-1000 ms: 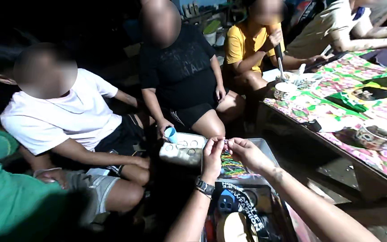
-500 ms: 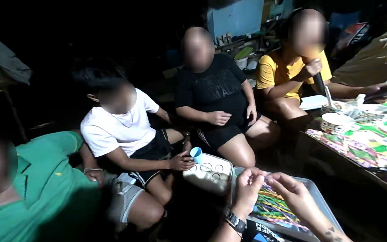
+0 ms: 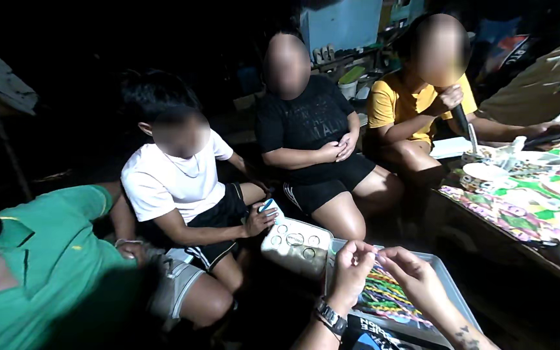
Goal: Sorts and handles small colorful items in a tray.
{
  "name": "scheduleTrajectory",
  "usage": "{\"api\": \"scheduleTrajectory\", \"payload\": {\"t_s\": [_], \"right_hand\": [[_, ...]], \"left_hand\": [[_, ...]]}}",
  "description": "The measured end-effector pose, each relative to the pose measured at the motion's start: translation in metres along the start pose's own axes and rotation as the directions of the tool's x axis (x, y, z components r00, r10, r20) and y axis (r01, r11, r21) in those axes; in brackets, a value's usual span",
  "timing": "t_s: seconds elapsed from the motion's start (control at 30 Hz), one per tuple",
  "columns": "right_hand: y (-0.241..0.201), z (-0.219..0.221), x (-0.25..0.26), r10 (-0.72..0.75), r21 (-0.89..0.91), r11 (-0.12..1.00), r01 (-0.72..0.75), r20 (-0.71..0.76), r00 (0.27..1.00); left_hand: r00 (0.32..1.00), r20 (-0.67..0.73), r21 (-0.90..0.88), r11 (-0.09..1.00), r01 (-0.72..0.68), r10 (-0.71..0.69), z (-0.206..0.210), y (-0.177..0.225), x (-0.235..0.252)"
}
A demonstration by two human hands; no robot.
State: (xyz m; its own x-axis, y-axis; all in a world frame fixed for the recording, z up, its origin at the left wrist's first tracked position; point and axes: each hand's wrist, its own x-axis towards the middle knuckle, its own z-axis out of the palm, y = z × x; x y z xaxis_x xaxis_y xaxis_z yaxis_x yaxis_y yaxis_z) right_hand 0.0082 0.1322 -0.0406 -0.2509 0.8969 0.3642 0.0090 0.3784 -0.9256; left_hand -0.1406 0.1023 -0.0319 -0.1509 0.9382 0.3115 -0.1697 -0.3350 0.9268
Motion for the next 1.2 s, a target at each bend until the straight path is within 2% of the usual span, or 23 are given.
{"api": "scheduleTrajectory", "payload": {"t_s": [0.13, 0.37, 0.5, 0.63, 0.83, 1.1, 1.2], "right_hand": [[-0.003, -0.007, -0.002, -0.006, -0.05, 0.999, 0.005, -0.017, 1.0], [-0.002, -0.019, -0.011, -0.001, -0.044, 0.999, 0.0, -0.026, 1.0], [-0.011, -0.029, -0.012, 0.123, -0.184, 0.978, -0.102, 0.102, 0.987], [-0.014, -0.03, -0.011, 0.151, -0.345, 0.933, -0.106, 0.105, 0.983], [-0.013, -0.024, -0.008, 0.117, -0.312, 0.945, -0.094, 0.056, 0.992], [-0.009, -0.025, -0.007, 0.119, -0.23, 0.968, -0.1, 0.069, 0.991], [-0.012, -0.027, -0.01, 0.071, -0.349, 0.936, -0.033, 0.097, 0.993]], "left_hand": [[0.999, 0.006, 0.042, 0.999, 0.034, -0.034, 0.007, -0.001, -0.001], [0.994, 0.101, 0.083, 0.996, 0.032, -0.04, 0.021, -0.008, -0.001], [1.0, 0.028, 0.146, 0.989, 0.0, -0.004, 0.025, -0.007, -0.001], [1.0, -0.02, 0.189, 0.982, -0.014, 0.018, 0.023, -0.008, -0.001], [1.0, 0.011, 0.275, 0.961, 0.011, -0.014, 0.021, -0.003, -0.001], [0.997, 0.052, 0.218, 0.975, 0.037, -0.05, 0.023, 0.003, -0.006], [1.0, 0.024, 0.21, 0.978, -0.013, 0.009, 0.023, -0.001, -0.006]]}}
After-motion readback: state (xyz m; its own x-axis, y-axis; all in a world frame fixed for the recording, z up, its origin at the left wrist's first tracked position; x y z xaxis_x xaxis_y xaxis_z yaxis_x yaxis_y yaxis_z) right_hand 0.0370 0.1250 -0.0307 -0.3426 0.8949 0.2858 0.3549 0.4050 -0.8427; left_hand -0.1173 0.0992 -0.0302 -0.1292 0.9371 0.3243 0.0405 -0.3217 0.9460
